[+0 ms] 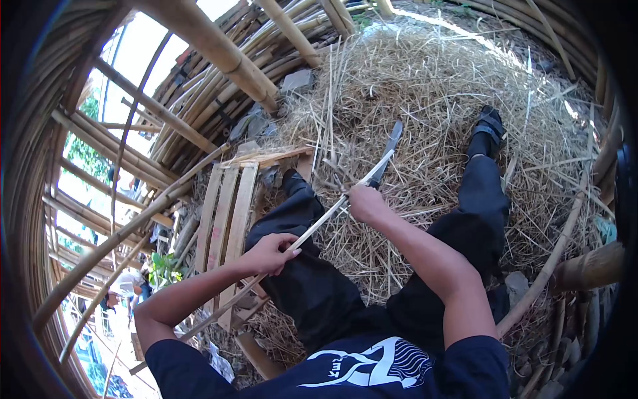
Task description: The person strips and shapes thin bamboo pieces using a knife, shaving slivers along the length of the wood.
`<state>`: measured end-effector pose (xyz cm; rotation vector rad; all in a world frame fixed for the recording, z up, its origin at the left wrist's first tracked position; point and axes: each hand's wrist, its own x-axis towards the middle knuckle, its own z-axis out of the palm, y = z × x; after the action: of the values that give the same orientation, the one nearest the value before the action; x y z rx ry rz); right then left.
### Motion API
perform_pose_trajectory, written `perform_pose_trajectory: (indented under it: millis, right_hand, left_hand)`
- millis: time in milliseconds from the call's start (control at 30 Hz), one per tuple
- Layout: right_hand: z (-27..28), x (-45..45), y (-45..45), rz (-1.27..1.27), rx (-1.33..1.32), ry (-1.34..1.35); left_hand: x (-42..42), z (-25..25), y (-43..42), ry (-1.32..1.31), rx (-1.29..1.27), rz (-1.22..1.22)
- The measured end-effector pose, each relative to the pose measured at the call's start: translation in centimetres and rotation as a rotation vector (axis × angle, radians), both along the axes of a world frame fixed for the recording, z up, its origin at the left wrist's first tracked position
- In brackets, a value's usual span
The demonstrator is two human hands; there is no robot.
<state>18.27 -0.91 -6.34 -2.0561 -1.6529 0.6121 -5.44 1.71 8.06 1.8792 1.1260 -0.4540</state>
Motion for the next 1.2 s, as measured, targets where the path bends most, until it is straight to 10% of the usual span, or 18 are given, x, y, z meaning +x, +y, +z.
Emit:
perform_pose_trajectory:
  millis: [200, 600, 733, 1200]
  right_hand:
    - [-0.5, 0.1, 1.4, 0.004, 0.161, 0.191]
    - [1.9, 5.5, 0.5, 0.171, -0.522, 0.058]
    - [-8.4, 6.5, 1.9, 0.080, -0.709, -0.141]
    - [-15.4, 7.0, -2.3, 0.014, -0.783, -0.295]
  left_hand:
    - [-0.3, 1.8, 4.0, 0.060, 0.815, -0.488]
    - [2.6, 4.8, 8.6, 0.326, 1.115, -0.723]
    - [4.6, 6.1, 7.7, 0.393, 1.224, -0.638]
    - [9.8, 2.8, 9.2, 0.360, 1.180, -0.510]
